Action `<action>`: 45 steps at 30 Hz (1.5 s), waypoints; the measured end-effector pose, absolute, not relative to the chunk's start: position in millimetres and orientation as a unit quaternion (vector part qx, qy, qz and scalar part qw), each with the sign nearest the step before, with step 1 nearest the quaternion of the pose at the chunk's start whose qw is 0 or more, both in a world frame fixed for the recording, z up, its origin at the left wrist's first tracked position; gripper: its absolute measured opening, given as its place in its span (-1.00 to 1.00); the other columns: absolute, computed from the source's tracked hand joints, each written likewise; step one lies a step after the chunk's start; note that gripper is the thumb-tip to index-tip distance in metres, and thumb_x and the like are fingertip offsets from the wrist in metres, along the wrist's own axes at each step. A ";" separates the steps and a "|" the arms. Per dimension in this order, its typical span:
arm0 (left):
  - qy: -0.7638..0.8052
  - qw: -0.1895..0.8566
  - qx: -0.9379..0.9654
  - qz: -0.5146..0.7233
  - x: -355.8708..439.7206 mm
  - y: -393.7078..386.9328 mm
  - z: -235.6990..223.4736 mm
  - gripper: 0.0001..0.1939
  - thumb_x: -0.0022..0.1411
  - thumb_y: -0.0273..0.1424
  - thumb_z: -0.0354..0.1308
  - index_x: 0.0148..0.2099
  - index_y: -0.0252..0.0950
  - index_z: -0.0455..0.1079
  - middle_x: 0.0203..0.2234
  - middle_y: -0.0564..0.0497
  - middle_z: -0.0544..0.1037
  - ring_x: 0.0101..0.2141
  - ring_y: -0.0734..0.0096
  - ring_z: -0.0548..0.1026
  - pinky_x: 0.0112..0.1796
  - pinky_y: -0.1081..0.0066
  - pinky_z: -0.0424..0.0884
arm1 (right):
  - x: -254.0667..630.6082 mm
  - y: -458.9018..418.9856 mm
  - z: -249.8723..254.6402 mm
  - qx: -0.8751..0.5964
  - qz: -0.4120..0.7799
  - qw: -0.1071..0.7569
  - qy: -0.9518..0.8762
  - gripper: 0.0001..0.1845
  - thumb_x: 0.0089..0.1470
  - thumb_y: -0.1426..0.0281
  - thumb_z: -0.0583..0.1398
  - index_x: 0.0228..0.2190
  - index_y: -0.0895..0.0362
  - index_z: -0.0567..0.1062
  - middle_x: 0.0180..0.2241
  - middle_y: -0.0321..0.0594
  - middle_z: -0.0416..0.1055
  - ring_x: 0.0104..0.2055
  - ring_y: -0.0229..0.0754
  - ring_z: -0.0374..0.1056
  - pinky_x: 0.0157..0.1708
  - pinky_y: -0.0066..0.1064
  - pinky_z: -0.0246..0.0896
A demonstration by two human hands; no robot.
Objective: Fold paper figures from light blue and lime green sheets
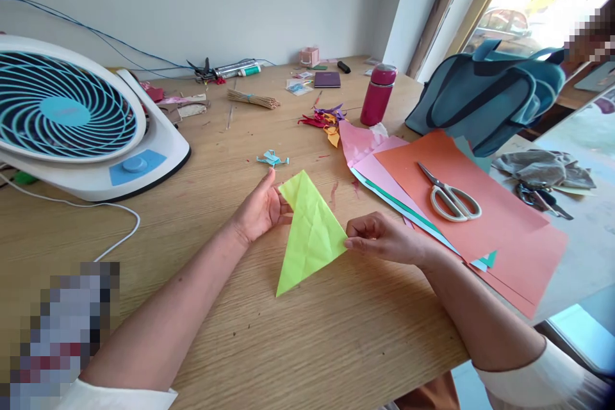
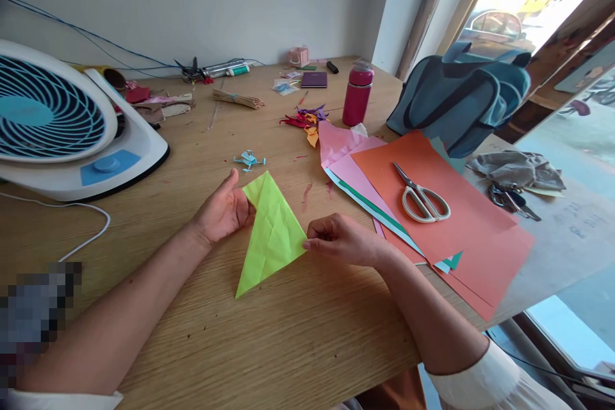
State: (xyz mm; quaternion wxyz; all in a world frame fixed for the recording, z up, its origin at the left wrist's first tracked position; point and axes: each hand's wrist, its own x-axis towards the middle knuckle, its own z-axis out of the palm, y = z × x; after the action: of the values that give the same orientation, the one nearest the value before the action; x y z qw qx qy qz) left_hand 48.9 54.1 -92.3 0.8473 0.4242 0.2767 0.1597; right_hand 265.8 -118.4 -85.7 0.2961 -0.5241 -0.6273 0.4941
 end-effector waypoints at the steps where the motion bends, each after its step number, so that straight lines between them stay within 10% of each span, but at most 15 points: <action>1: 0.266 0.854 0.419 0.156 50.0 50.5 -93.5 -0.38 0.21 0.14 0.07 -0.08 -0.35 0.48 -0.30 -0.14 0.62 -0.35 0.28 0.59 -0.33 0.35 0.52 | 265.6 -117.6 -88.3 -0.534 0.484 0.314 -0.617 -0.59 0.16 0.14 0.20 -0.56 0.12 0.25 -0.61 -0.45 0.01 -0.56 -0.37 -0.11 -0.59 -0.45 -0.21; 8: 0.282 0.824 0.460 0.172 62.9 19.0 -95.1 -0.67 -0.04 -0.41 0.46 -0.20 -0.36 0.49 -0.35 -0.04 0.64 -0.36 0.36 0.59 -0.22 0.38 0.51 | 263.6 -116.5 -94.4 -0.563 0.476 0.314 -0.599 -0.55 0.13 0.12 0.23 -0.59 0.12 0.23 -0.62 -0.46 0.00 -0.56 -0.38 -0.12 -0.59 -0.44 -0.24; 20: 0.294 0.790 0.533 0.070 64.5 -1.8 -95.2 -0.63 -0.03 -0.29 0.45 -0.17 -0.32 0.52 -0.30 -0.05 0.63 -0.34 0.34 0.59 -0.28 0.38 0.49 | 247.7 -109.7 -102.0 -0.547 0.456 0.462 -0.528 -0.56 0.05 -0.03 0.25 -0.39 0.11 0.47 -0.49 -0.27 0.33 -0.41 -0.20 0.23 -0.48 -0.40 0.12; 45: 0.311 0.746 0.587 0.057 56.6 -22.1 -102.6 -0.62 -0.07 -0.22 0.46 -0.21 -0.31 0.59 -0.39 -0.05 0.64 -0.38 0.29 0.59 -0.33 0.38 0.47 | 245.3 -109.2 -97.7 -0.565 0.469 0.527 -0.427 -0.51 -0.07 -0.05 0.31 -0.52 0.12 0.39 -0.60 -0.38 0.24 -0.54 -0.32 0.12 -0.50 -0.41 0.00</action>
State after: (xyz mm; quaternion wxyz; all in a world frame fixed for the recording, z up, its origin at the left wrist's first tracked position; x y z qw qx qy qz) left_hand 56.6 -22.1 -102.6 0.7457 0.5867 0.3106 0.0565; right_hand 245.3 -109.2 -97.7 0.5271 -0.5655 -0.4267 0.4694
